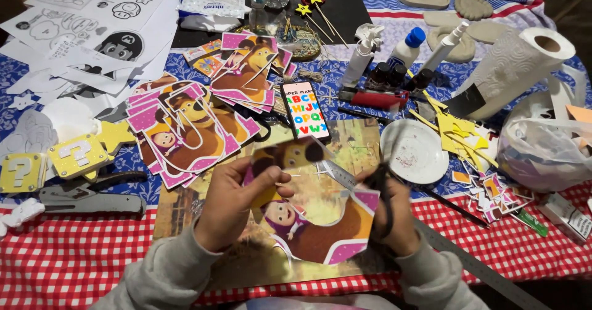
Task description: Cutting out printed character shapes and measuring them on a table.
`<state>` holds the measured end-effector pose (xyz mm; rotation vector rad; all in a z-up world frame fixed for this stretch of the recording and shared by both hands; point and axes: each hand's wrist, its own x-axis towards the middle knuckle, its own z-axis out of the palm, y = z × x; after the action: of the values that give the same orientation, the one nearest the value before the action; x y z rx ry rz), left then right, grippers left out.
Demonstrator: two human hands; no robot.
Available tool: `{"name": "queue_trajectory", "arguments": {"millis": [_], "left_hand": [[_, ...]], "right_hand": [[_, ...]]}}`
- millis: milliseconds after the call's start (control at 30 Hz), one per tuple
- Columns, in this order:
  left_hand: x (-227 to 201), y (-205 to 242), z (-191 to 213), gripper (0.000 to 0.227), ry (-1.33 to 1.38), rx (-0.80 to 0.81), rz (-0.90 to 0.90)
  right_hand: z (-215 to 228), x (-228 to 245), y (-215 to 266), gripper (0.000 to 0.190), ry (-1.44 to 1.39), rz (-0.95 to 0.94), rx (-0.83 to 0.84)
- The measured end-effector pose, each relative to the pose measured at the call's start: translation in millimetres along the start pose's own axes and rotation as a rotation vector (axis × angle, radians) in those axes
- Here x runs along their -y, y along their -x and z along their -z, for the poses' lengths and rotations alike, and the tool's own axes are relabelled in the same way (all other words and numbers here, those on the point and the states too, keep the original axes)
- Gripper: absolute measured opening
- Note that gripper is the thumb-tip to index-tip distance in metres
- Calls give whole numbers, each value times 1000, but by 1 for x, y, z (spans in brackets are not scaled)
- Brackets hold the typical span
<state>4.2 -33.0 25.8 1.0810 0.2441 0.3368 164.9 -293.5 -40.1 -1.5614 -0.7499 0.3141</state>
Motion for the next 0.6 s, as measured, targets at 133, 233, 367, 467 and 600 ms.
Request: {"name": "queue_trajectory", "arguments": {"millis": [133, 233, 367, 467, 600], "left_hand": [[6, 11, -17, 26, 46, -106, -31], [19, 20, -21, 23, -2, -170, -90], [24, 29, -25, 23, 9, -169, -114], [20, 30, -28, 23, -16, -196, -118], [24, 36, -30, 21, -63, -206, -103]], "right_hand": [[-27, -16, 20, 26, -23, -196, 160], [-34, -35, 32, 38, -540, -496, 88], [-32, -34, 40, 34, -293, -415, 351], [-39, -33, 41, 32, -510, -500, 317], [-43, -35, 45, 24, -130, -306, 339]]}}
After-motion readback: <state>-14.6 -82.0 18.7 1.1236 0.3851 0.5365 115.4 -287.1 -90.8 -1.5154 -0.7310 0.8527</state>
